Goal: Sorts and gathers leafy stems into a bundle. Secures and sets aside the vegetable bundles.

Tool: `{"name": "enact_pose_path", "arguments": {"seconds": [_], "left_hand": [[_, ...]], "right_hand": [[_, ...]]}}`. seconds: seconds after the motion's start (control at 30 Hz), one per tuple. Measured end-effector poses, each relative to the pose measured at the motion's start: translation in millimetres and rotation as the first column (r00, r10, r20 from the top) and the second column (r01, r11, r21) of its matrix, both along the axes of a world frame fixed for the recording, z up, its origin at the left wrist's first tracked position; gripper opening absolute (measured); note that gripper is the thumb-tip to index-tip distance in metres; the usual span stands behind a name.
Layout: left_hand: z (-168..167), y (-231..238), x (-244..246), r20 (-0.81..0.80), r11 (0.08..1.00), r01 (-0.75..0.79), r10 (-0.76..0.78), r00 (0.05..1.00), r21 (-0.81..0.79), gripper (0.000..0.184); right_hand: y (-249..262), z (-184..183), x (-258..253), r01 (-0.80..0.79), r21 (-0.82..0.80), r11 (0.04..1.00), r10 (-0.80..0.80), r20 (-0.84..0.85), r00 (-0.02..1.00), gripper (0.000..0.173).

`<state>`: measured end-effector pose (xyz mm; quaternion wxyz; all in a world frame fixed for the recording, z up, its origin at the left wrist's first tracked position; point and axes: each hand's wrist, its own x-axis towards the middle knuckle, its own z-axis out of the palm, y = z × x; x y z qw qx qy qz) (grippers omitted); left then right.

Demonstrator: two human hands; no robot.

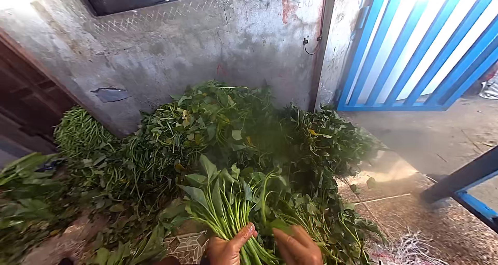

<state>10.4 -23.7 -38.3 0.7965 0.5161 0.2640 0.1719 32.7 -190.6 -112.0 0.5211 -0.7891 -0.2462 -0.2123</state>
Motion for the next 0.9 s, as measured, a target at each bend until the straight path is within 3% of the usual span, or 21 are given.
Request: {"name": "enact_pose_path", "arguments": {"seconds": [0.17, 0.4, 0.5, 0.57, 0.63, 0.7, 0.77, 0.9], "left_hand": [[3, 4, -2, 0.039, 0.998, -0.028, 0.026, 0.999, 0.059, 0.05], [9, 18, -7, 0.051, 0.993, 0.054, -0.06, 0.997, 0.108, 0.059], [8, 20, -9, 0.024, 0.978, 0.124, -0.129, 0.991, 0.167, 0.054], [6, 19, -9, 0.0, 0.973, 0.155, -0.157, 0.988, 0.171, 0.049], [5, 18, -9, 0.003, 0.973, 0.177, -0.179, 0.984, 0.151, 0.049], [4, 18, -9, 0.015, 0.974, 0.178, -0.182, 0.983, 0.14, 0.051], [4, 19, -9, 0.039, 0.977, 0.171, -0.178, 0.983, 0.129, 0.051], [5, 18, -9, 0.038, 0.971, 0.196, -0.203, 0.978, 0.14, 0.048]], "right_hand": [[7, 2, -8, -0.01, -0.19, 0.982, 0.038, 0.147, 0.988, 0.019], [3, 4, -8, 0.017, -0.313, 0.949, 0.062, 0.242, 0.968, 0.021], [2, 12, -6, 0.027, -0.432, 0.902, 0.064, 0.195, 0.979, 0.015], [3, 20, -7, -0.08, -0.467, 0.881, 0.101, 0.02, 0.995, 0.016], [3, 30, -8, -0.303, -0.289, 0.908, 0.223, -0.279, 0.934, 0.02], [1, 34, -7, -0.419, 0.036, 0.907, 0.386, -0.47, 0.794, 0.021], [3, 36, -7, -0.387, 0.309, 0.869, 0.495, -0.54, 0.681, 0.015], [9, 37, -15, -0.273, 0.444, 0.853, 0.493, -0.517, 0.7, 0.005]]}}
